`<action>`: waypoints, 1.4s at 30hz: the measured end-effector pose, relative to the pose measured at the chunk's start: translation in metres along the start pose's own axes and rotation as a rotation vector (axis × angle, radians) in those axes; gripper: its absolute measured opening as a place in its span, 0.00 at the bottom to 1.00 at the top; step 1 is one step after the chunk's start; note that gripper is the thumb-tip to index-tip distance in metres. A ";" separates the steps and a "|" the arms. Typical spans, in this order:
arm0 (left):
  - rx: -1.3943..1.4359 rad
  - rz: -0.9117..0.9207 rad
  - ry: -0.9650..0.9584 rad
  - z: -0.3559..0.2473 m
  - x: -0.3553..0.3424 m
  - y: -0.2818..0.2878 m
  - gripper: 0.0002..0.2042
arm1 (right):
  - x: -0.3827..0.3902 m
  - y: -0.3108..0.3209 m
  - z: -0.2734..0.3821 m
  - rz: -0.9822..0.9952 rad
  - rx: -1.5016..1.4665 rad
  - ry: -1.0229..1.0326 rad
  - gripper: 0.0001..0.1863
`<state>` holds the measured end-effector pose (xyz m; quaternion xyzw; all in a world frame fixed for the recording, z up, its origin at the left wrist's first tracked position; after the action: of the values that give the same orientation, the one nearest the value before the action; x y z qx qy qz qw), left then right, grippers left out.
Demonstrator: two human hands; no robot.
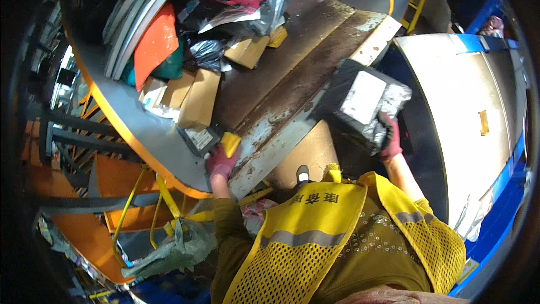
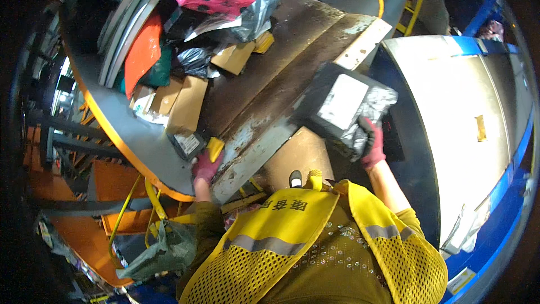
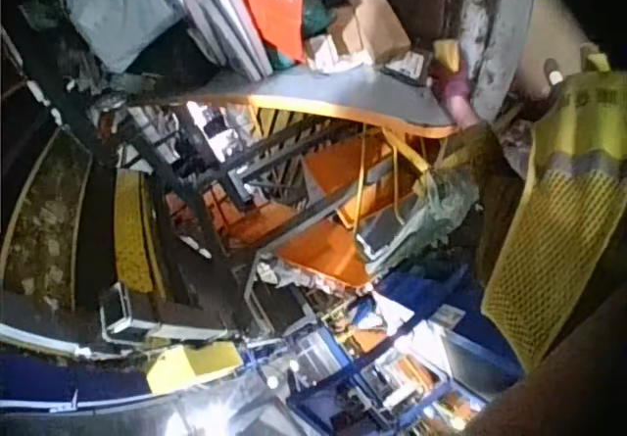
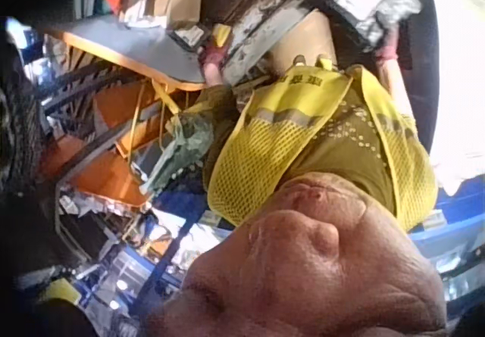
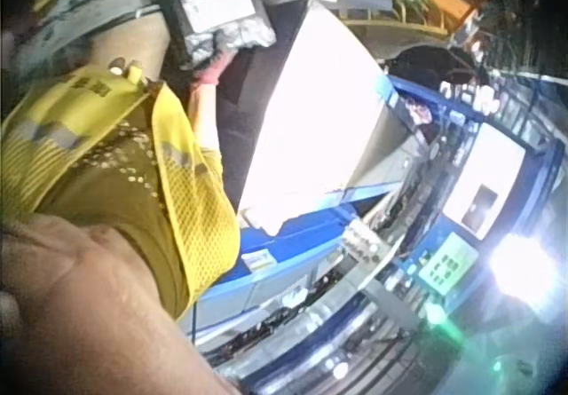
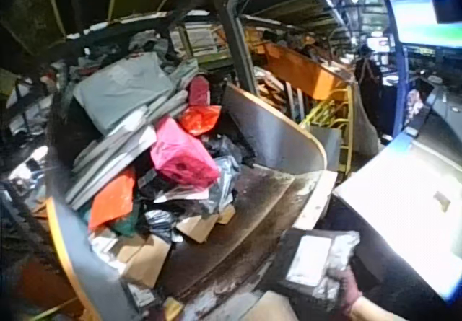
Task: The person repeatedly picks packages from a rotating carousel and places them onto a conveyor belt. They handle various package types including cardboard boxes, plastic mailers, and padded envelopes, moving them one at a time from the carousel to the belt.
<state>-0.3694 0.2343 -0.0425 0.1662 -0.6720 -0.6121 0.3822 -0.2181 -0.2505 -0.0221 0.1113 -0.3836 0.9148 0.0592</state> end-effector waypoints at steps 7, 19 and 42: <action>0.065 -0.156 -0.453 -0.093 0.068 0.015 0.36 | -0.056 0.116 0.112 0.090 -0.161 0.152 0.15; 2.117 0.446 -0.262 -0.234 0.085 0.065 0.12 | -0.068 0.160 0.207 -0.495 0.262 0.683 0.15; -0.613 -0.455 0.113 -0.081 -0.093 0.091 0.26 | -0.040 0.039 0.021 -0.060 0.333 0.197 0.14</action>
<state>-0.2287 0.2604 0.0121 0.2223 -0.3818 -0.8436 0.3051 -0.1838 -0.2940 -0.0444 0.0409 -0.2160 0.9699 0.1046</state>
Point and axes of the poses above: each hand's wrist, its own x-axis away from the middle knuckle, its own y-axis out of the back of the hand, z = x × y, the point moved 1 cm from there along -x, towards the middle knuckle, and after that the axes turned 9 degrees about y, right-handed, at the moved point
